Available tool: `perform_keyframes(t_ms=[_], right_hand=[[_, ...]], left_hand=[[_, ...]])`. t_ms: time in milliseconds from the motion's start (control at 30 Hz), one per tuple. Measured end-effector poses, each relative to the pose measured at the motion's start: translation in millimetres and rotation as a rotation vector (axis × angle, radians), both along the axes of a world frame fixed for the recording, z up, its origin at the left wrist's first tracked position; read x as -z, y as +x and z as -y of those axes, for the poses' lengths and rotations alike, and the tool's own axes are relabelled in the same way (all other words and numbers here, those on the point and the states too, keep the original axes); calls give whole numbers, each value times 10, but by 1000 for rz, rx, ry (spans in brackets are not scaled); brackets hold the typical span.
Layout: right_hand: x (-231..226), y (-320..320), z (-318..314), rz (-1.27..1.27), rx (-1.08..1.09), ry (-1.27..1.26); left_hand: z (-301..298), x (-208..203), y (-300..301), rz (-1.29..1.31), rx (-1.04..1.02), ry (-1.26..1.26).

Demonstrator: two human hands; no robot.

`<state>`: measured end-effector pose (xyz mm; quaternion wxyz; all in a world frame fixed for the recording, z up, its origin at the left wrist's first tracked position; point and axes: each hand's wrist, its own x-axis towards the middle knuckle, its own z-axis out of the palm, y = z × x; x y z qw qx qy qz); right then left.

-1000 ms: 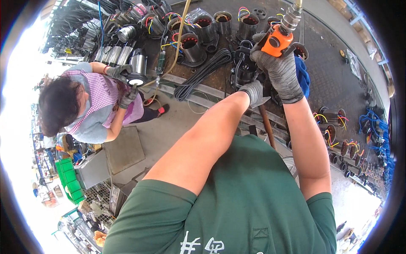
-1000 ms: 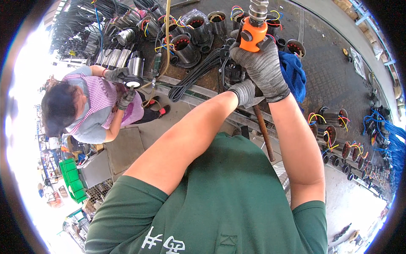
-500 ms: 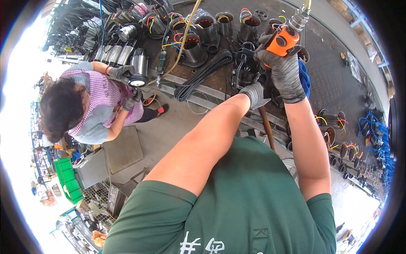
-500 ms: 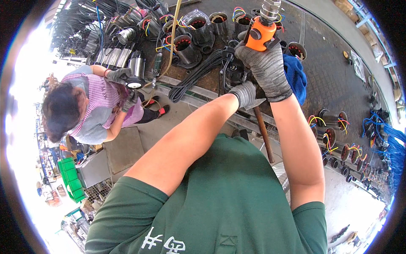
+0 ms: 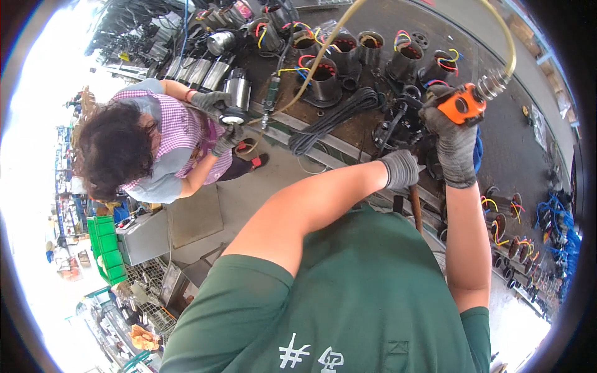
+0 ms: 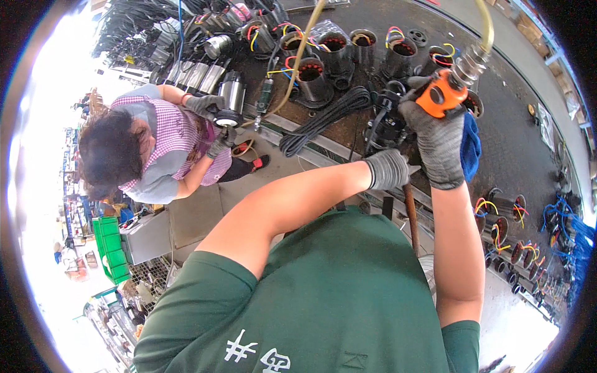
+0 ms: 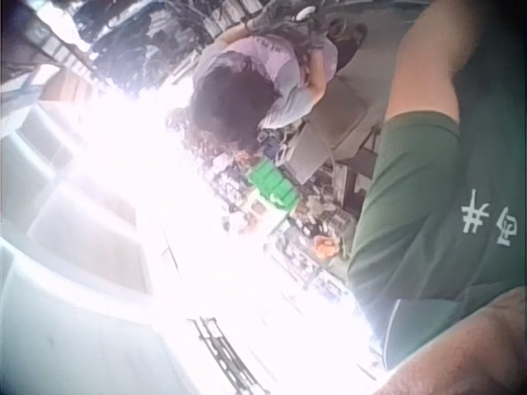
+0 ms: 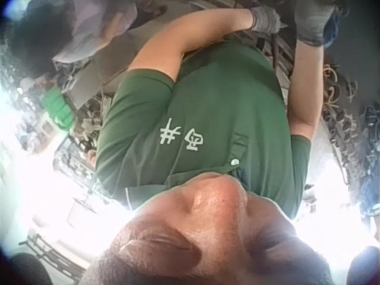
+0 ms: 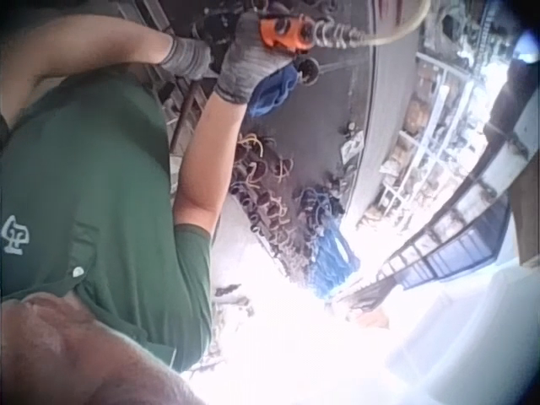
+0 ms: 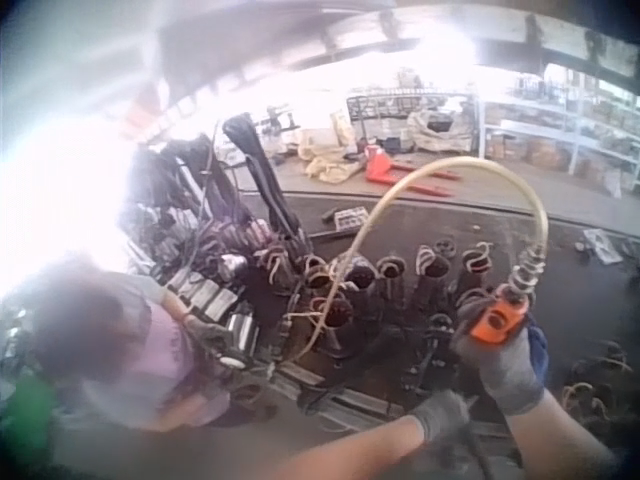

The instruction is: The person assembles a black pump component by inserting internal parts, using a hammer to tap them into place, and then securing the assembly with an air-powered screwdriver.

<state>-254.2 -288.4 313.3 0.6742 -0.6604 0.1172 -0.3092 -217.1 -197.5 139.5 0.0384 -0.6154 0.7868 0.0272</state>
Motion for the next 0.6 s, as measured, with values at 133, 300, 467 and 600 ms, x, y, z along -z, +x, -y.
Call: perform_keyframes(t_ms=[133, 300, 467, 600], right_hand=[[-39, 22, 22, -49, -25, -21], [27, 24, 6, 28, 3, 14], [107, 1, 96, -138, 111, -47], [-180, -23, 56, -272, -41, -203]], left_hand=[[-592, -526, 253, -259, 50, -220], [-979, -425, 745, -748, -421, -768], [-660, -371, 1091, -1018, -801, -633], [-145, 262, 1339, -1918, -338, -357]])
